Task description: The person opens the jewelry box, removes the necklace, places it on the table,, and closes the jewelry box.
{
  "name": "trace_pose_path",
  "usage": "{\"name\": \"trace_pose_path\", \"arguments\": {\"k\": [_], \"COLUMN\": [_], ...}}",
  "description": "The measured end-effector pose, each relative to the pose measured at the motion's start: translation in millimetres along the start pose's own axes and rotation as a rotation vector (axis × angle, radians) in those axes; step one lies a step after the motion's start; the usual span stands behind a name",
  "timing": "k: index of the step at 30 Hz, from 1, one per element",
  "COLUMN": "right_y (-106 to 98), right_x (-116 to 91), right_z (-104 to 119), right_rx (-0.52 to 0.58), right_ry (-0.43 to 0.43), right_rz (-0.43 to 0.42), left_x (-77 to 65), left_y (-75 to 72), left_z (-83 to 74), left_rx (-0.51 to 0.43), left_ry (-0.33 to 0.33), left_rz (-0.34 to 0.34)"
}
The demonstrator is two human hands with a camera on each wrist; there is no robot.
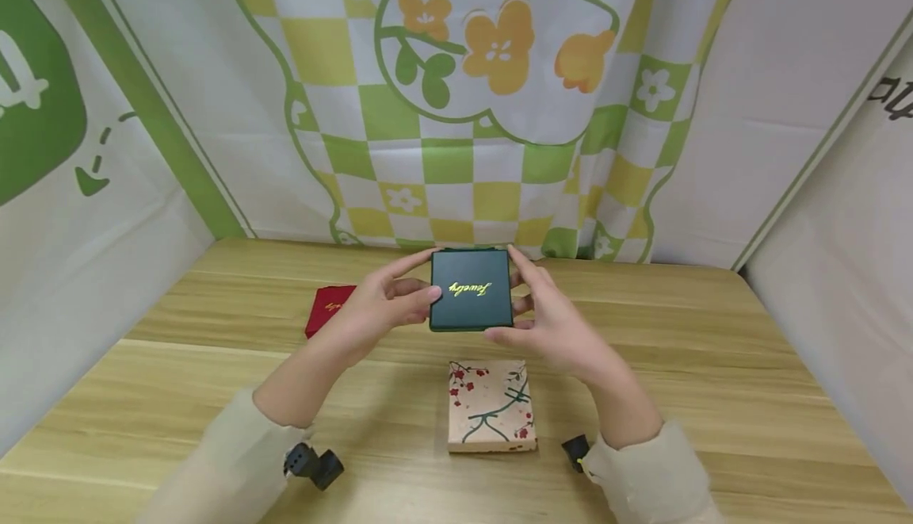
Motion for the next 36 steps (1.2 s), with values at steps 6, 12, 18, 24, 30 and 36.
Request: {"name": "trace_pose_path", "arguments": {"k": [6,12,18,24,30,36], "right_y": [14,20,23,21,14,12], "right_x": [1,0,-5,-2,-4,-7], "right_z": [4,7,13,18,20,22], "right_rx": [-0.019,-0.137,-0.321,-0.315,-0.242,-0.225], "right_ry": [-0.022,-0.075,-0.132,-0.191,-0.189,-0.200], "right_rz": [0.046,0.069,0.061,0.022,-0.039,-0.057], "left_x": [-18.3,-28.0,-32.6,-32.8,-38.2,-42.7], "left_y": [-10.4,-13.2,-12.5,-12.6,-14.0,-9.4], "left_z": [6.4,14.5,19.5,15.9,10.4,9.1], "left_rx": [0.001,-0.038,-0.086,-0.106,0.010,0.386], "left_ry": [-0.006,-0.016,-0.040,-0.019,0.109,0.249], "left_rz": [-0.018,-0.011,0.024,0.040,0.151,0.065]}}
Point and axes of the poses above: each hand's wrist, its own x-axis towards the middle knuckle, its own y-axis out of the palm, z = x × y, the point moved 5 cm from there along x, towards the middle knuckle, and after that the axes turned 7 degrees about -y, right-handed, at the moved point
